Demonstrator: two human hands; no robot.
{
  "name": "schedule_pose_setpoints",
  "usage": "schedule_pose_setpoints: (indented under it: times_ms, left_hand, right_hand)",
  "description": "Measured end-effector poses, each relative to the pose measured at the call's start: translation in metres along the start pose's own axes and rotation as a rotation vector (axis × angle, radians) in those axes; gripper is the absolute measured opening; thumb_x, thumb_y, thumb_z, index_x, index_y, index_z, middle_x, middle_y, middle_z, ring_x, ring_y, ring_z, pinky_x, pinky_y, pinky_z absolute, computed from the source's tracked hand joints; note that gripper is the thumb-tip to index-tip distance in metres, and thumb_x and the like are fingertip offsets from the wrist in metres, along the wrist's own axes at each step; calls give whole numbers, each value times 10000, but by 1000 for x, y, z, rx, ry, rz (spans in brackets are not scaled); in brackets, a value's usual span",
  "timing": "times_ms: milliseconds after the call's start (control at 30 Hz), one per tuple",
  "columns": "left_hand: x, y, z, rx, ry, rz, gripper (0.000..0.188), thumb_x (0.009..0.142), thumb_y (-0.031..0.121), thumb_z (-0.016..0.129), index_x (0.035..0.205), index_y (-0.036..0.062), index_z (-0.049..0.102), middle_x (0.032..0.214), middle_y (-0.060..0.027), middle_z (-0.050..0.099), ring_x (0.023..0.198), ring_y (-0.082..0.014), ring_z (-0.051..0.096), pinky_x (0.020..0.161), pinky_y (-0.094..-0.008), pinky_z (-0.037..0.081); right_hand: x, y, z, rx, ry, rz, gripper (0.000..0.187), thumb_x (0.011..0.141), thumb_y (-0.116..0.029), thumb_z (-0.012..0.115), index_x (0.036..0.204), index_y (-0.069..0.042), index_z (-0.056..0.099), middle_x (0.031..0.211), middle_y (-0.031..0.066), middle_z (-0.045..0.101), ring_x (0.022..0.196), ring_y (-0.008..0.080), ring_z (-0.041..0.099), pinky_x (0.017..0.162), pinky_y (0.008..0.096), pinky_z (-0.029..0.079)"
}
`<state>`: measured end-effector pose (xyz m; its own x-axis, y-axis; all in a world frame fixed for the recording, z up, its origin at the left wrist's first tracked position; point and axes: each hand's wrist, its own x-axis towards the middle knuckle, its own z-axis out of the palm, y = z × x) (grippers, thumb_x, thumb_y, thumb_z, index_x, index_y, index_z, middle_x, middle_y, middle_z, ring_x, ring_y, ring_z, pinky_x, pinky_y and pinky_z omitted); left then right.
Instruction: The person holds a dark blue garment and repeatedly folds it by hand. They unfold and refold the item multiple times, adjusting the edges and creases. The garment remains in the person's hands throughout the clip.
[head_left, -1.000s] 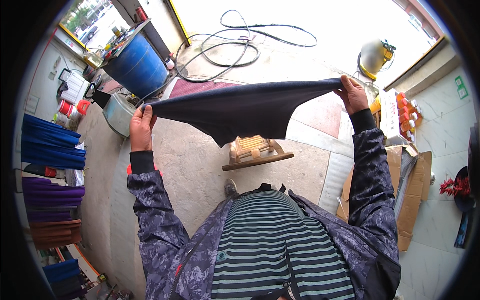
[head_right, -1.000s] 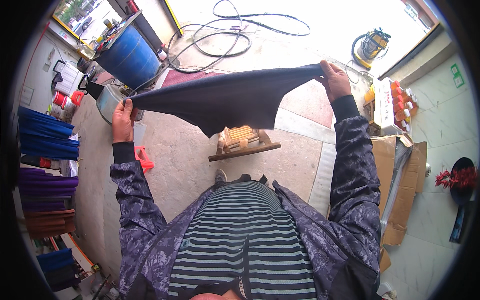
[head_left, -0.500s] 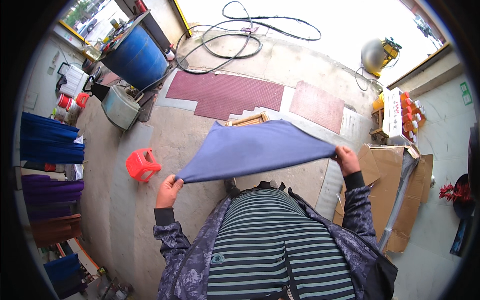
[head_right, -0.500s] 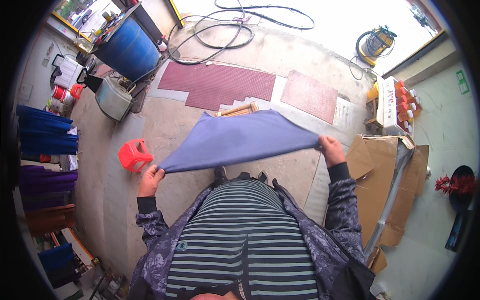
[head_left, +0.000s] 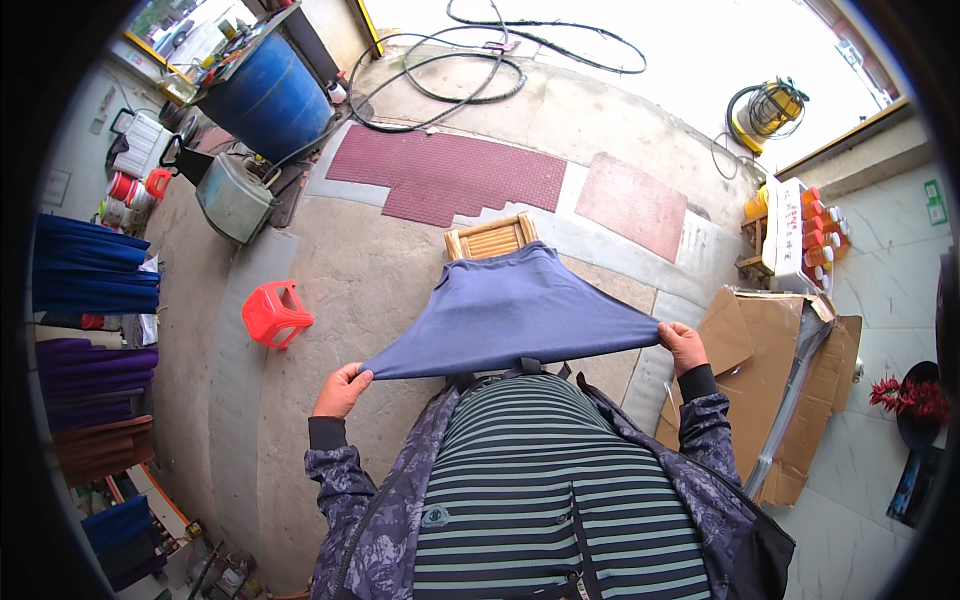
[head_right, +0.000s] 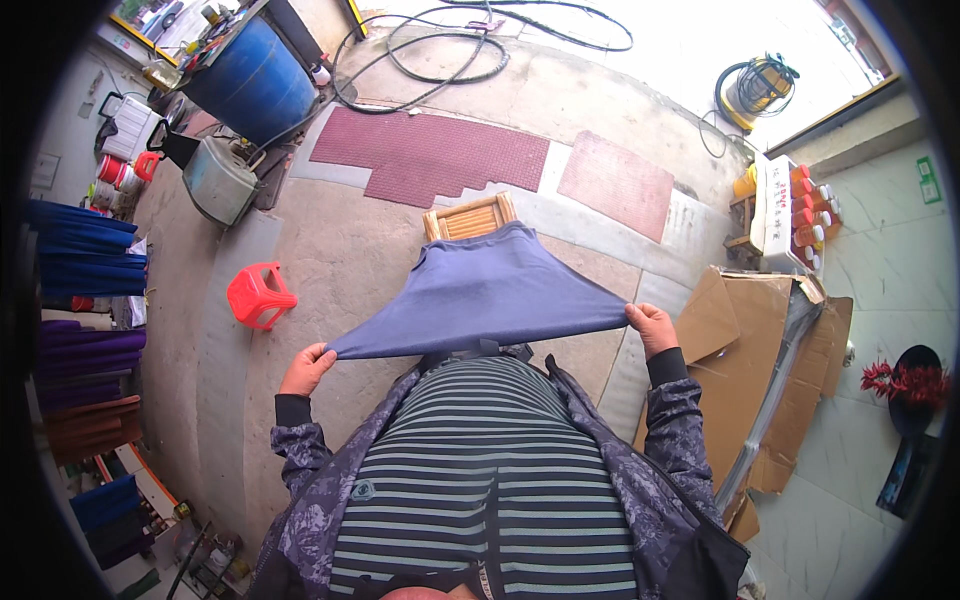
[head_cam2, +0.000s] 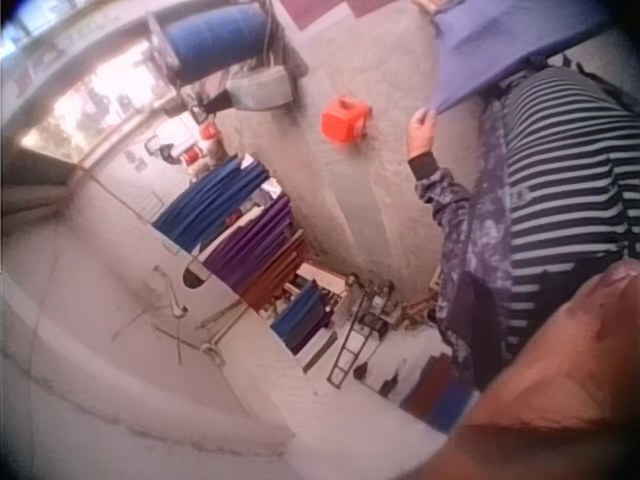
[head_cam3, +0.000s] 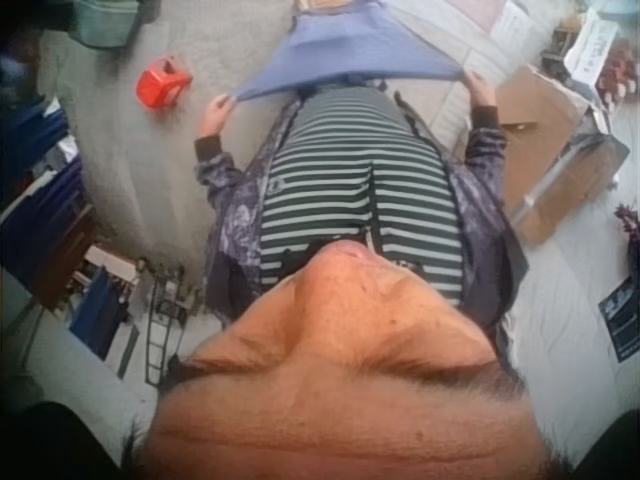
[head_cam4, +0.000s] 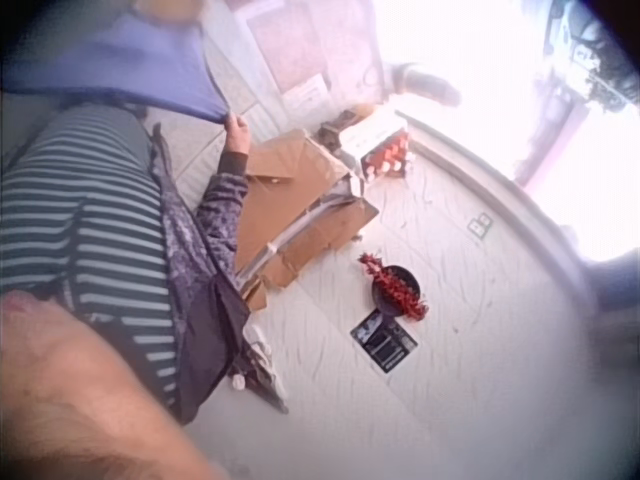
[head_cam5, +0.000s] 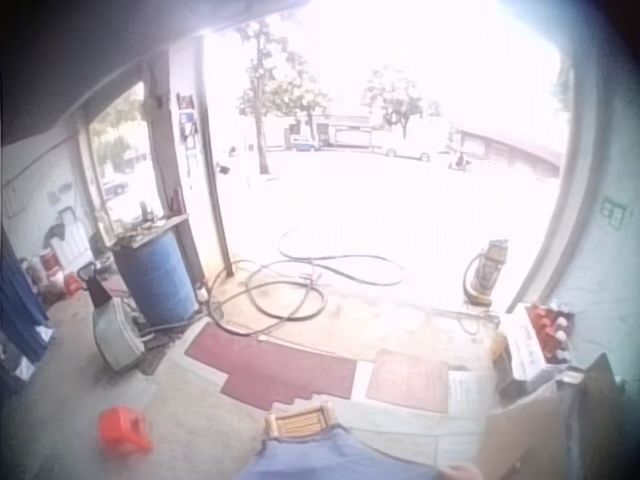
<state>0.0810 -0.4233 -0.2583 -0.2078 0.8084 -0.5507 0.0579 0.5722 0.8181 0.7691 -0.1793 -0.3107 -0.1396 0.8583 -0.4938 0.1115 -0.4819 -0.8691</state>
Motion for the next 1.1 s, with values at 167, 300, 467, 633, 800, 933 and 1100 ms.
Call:
schedule_pose_setpoints:
  times_ms: [167, 300, 467, 633, 800, 933, 1100]
  left_hand:
    - [7, 9, 0, -3, 29, 52, 204, 1037, 247, 725, 1056, 44, 714, 893, 93, 602, 798, -29, 484, 739, -222, 407]
    - [26, 31, 3, -1, 72, 170, 226, 1058, 275, 703, 1054, 48, 703, 860, 107, 565, 778, -25, 457, 717, -222, 391]
    - [55, 61, -5, -132, 225, 451, 246, 1095, 286, 644, 1070, 49, 706, 909, 79, 590, 845, -35, 495, 780, -241, 430]
    - [35, 41, -24, 199, 163, 127, 246, 1091, 277, 646, 1067, 39, 707, 984, 48, 680, 904, -53, 573, 857, -245, 468]
    - [21, -11, -1, -102, 27, 112, 299, 1070, 323, 683, 1077, 24, 705, 994, 13, 716, 897, -71, 610, 875, -262, 488]
    - [27, -14, -6, -66, 16, 96, 320, 1073, 339, 677, 1091, 21, 700, 996, 4, 722, 906, -79, 616, 887, -265, 488]
    - [39, 1, -12, -123, 12, 155, 336, 1077, 359, 668, 1101, 25, 695, 1006, 4, 714, 918, -76, 609, 899, -265, 479]
  right_hand:
    - [13, -4, 17, 74, 30, -104, 281, 1019, -316, 757, 896, -65, 728, 831, -79, 614, 752, 38, 496, 708, 249, 402]
    - [45, -33, 35, 24, 50, -117, 278, 1057, -302, 700, 912, -66, 728, 870, -71, 646, 765, 45, 541, 729, 250, 443]
    - [86, -91, 61, 71, 59, -513, 268, 1063, -265, 700, 987, -15, 758, 886, -85, 643, 797, 34, 532, 721, 233, 431]
    - [74, -82, 46, -281, 99, -192, 252, 1015, -248, 732, 975, -4, 778, 835, -66, 667, 779, 49, 551, 723, 255, 463]
    - [50, -20, 41, -202, 100, 81, 325, 988, -315, 785, 798, -60, 719, 688, -73, 607, 604, 37, 482, 561, 268, 389]
    - [54, -18, 42, -149, 76, 28, 327, 988, -323, 791, 790, -77, 700, 702, -70, 604, 617, 37, 487, 565, 263, 389]
    - [57, -42, 45, -69, 70, 8, 310, 991, -315, 790, 818, -70, 709, 741, -60, 626, 628, 43, 500, 572, 261, 398]
